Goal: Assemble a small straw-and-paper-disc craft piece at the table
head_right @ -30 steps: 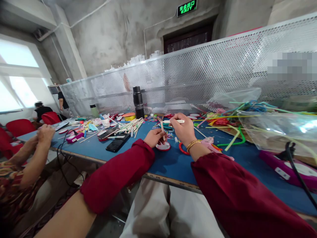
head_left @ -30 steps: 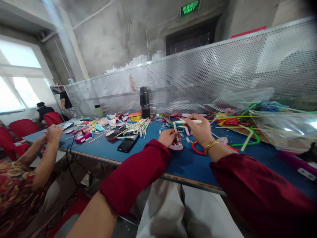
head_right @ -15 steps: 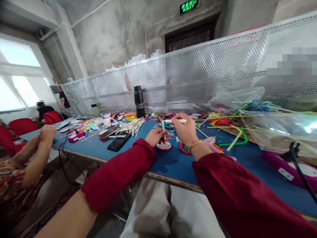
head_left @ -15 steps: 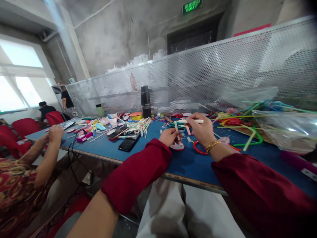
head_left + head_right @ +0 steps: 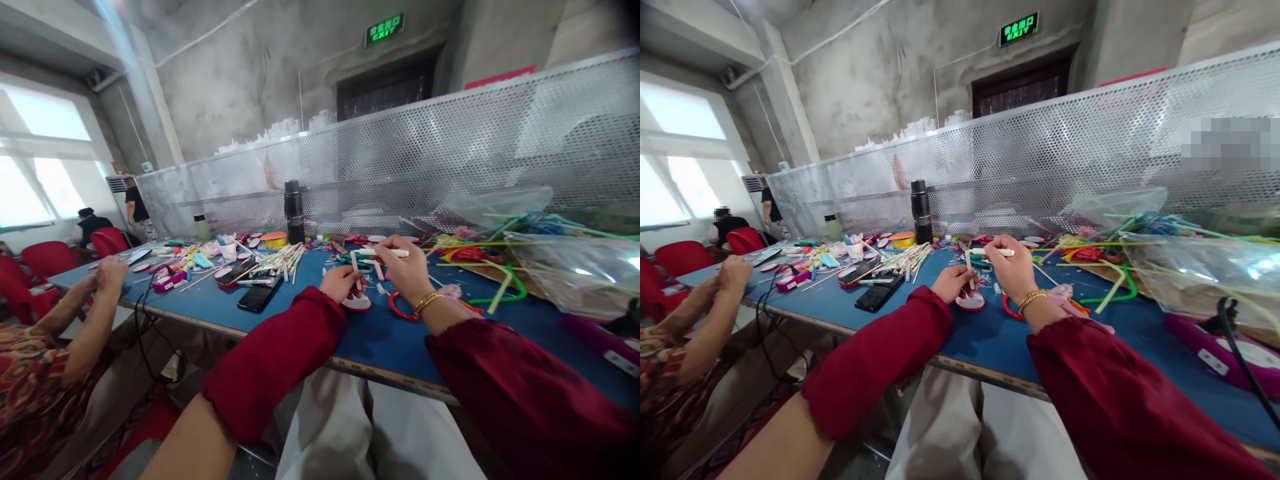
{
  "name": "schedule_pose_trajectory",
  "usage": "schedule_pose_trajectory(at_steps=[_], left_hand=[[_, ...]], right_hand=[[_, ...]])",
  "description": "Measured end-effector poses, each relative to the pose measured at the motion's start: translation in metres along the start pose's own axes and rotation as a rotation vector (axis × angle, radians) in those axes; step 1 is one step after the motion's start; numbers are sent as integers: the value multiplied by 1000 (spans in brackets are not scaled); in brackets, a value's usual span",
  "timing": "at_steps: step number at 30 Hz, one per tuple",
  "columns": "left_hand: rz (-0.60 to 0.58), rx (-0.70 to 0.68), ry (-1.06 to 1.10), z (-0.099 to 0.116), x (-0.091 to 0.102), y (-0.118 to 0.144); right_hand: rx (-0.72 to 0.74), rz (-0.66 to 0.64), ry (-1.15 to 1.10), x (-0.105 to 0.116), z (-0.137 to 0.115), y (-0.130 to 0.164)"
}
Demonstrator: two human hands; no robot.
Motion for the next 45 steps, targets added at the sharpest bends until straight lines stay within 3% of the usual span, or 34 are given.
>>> schedule_pose_trajectory(at_steps=[24, 32, 45], left_hand=[[-8, -9, -74, 1, 3, 1], [18, -108, -118, -5, 7, -9], [8, -127, -138, -3, 7, -9]], right_hand=[[-40, -35, -17, -3, -2, 2], [-31, -48, -28, -5, -3, 3], [-50, -30, -21, -3, 0, 2]])
Point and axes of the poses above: each hand's wrist, its own y-axis away from the middle knuckle, its own x-axis out of the back of the hand, z = x × y, the point moved 9 cm from there along -y, towards the middle knuckle, and after that the axes turned 10 degrees about z, right-handed, at the moved point
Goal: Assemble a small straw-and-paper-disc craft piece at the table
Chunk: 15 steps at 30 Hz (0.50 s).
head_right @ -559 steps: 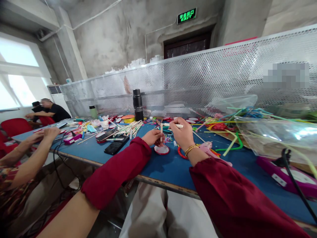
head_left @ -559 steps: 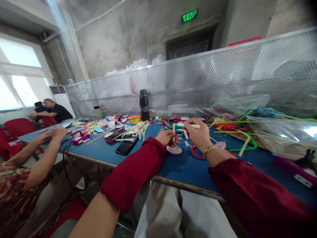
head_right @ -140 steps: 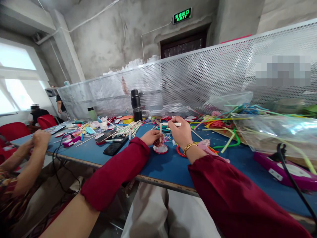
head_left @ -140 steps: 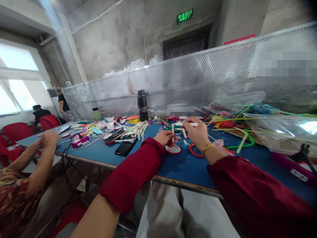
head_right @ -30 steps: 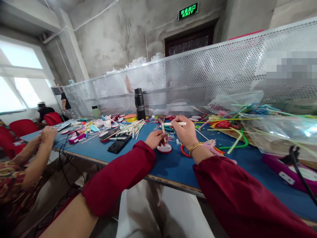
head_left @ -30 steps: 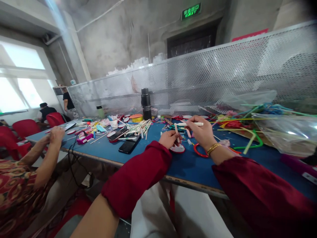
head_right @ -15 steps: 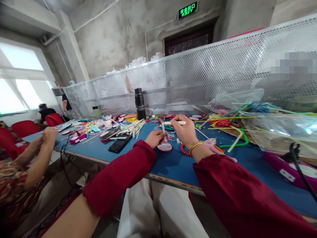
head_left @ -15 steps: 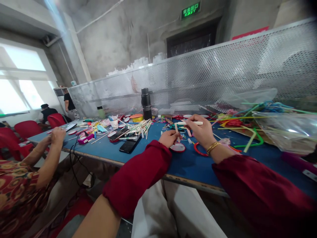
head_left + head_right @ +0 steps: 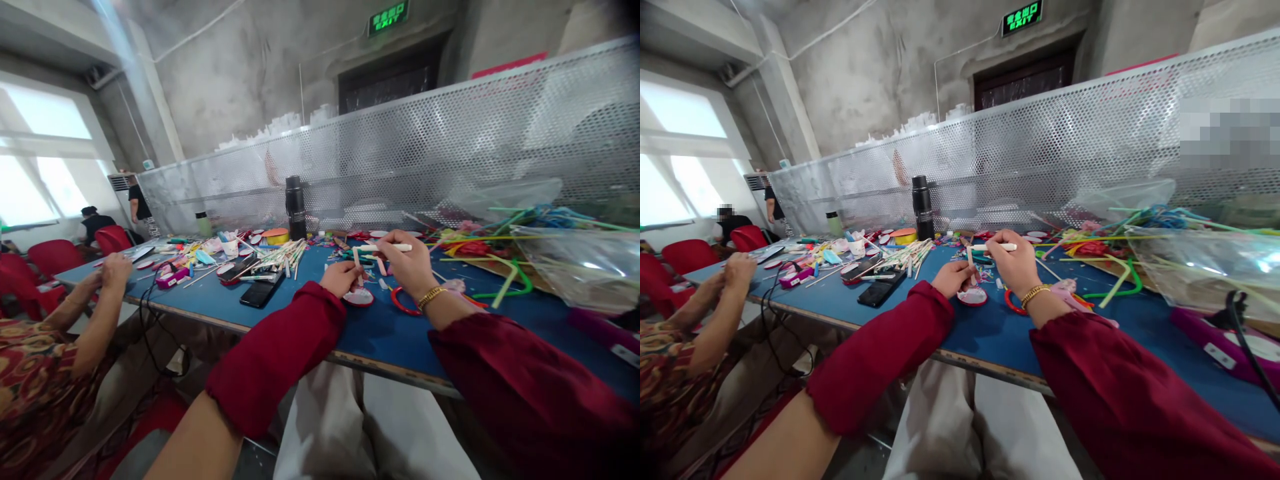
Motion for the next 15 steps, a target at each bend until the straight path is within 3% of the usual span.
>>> schedule_pose_trajectory(at_steps=[7, 15], left_hand=[[-17, -37, -27, -9, -3, -4], [-2, -19, -24, -5, -1, -1]], right_hand=[[12, -28, -32, -2, 0, 0], [24, 14, 9, 2, 5, -3]])
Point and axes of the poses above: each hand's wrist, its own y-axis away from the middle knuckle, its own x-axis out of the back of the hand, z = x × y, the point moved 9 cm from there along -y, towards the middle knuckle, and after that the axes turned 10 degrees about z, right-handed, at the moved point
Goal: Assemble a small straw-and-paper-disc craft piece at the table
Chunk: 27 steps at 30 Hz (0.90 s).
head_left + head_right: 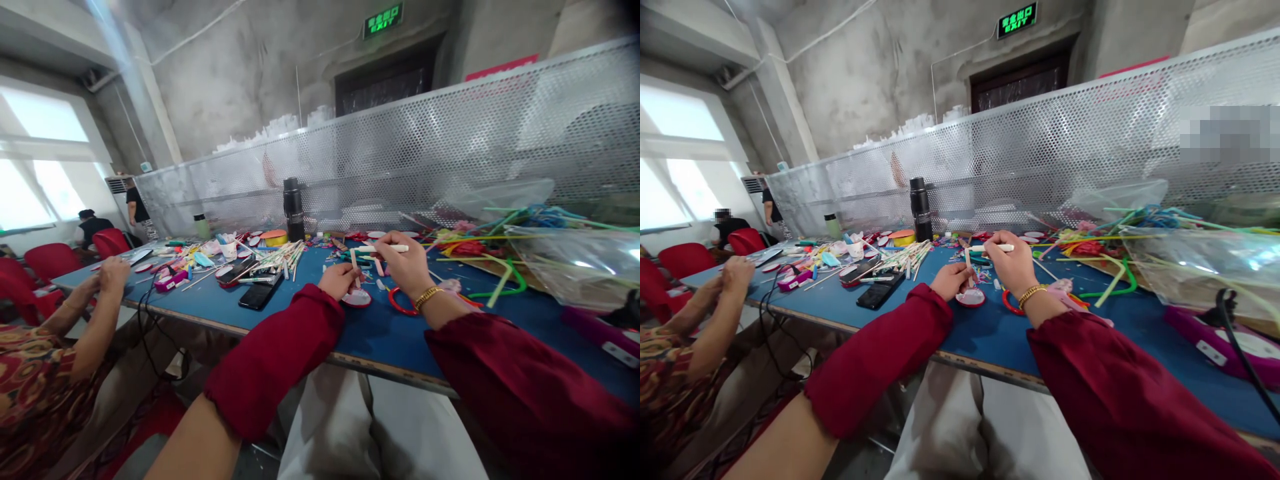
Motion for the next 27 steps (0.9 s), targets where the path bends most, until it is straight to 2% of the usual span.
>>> schedule_pose_trajectory(at_steps=[16, 27], left_hand=[[28, 50, 30, 7, 4, 5], [14, 11, 22, 2, 3, 0]], right_hand=[[5, -16, 9, -2, 2, 0], [20, -17, 24, -1, -4, 0]])
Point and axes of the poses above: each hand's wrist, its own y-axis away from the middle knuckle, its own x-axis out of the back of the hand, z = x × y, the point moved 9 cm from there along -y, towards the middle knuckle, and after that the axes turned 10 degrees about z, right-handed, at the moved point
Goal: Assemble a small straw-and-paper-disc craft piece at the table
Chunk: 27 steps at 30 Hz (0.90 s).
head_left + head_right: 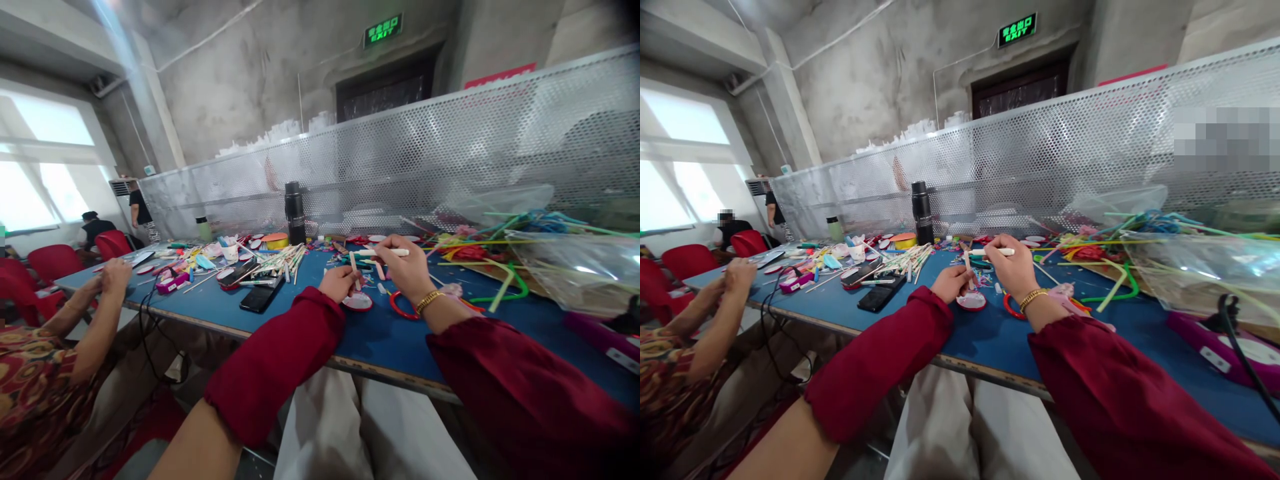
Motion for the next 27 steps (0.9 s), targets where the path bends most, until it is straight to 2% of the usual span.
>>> schedule_pose_trajectory(at_steps=[10, 17, 27], left_hand=[[-2, -17, -12, -2, 0, -2], [11, 33, 26, 0, 0, 1], [9, -2, 17, -5, -1, -4]], right_hand=[[3, 0, -9, -1, 2, 0], [18, -10, 21, -1, 0, -1], [-1, -10, -44, -3, 7, -1]])
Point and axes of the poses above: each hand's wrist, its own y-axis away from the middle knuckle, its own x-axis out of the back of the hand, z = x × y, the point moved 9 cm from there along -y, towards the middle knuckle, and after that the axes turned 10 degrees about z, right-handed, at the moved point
